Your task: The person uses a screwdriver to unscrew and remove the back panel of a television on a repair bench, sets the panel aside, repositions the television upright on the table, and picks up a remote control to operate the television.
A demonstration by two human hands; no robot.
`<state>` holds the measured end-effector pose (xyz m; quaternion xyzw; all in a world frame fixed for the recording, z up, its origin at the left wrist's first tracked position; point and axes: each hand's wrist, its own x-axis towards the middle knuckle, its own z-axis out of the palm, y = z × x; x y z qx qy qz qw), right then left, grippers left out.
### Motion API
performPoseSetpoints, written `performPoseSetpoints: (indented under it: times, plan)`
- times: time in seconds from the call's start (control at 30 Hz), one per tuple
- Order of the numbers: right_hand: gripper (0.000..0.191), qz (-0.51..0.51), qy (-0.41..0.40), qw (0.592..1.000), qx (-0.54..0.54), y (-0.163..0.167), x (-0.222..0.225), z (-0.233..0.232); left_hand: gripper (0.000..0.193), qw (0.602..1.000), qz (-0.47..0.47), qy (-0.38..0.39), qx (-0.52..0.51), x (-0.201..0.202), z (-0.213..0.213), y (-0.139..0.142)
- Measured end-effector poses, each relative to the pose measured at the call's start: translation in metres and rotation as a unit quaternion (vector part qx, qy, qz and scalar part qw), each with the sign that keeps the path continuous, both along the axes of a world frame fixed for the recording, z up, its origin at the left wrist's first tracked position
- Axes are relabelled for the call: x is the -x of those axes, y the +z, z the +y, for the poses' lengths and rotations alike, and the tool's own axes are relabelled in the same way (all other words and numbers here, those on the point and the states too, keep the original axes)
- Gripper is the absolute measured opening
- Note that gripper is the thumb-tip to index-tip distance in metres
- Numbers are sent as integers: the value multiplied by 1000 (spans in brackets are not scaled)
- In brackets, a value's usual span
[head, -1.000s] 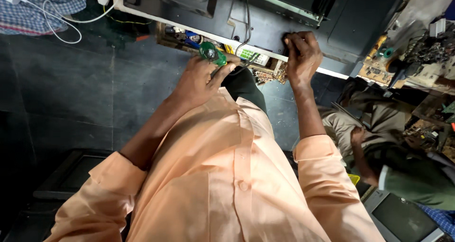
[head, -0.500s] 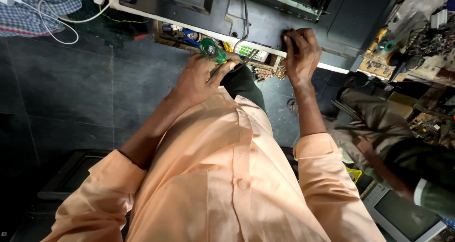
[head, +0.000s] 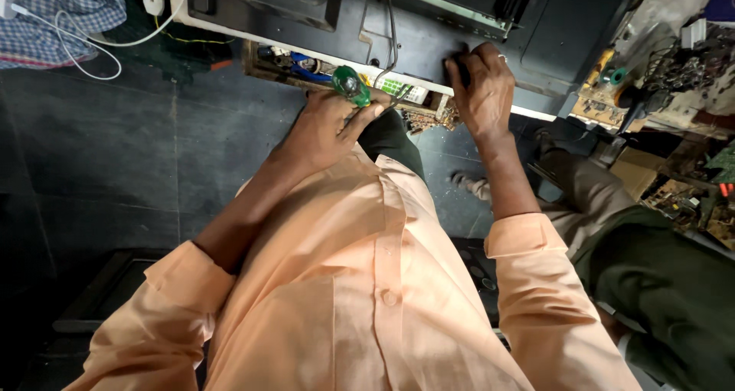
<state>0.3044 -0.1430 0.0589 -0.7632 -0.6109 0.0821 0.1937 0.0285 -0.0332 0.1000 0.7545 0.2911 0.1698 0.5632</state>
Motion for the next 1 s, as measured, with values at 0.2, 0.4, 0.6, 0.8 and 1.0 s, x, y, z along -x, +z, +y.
performPoseSetpoints:
  times: [0.2,0.4,0.6,0.8,1.0]
  plan:
    - [10,-2,46,999,17,6,0,5,21,999,29,-28,34,-6,1,-31]
    - [15,-31,75,996,26,8,-4,7,14,999,5,-16,-43,-13,-6,-73]
    - [9,-38,90,992,81,1,-10,8,12,991,128,-23,10,-13,-14,-93]
    - [15,-51,85,994,50,1,-13,11,27,996,-46,-75,-29,-19,-9,-113]
    - [9,-37,104,991,73,1,-16,11,23,965,1,-28,260,6,14,-95]
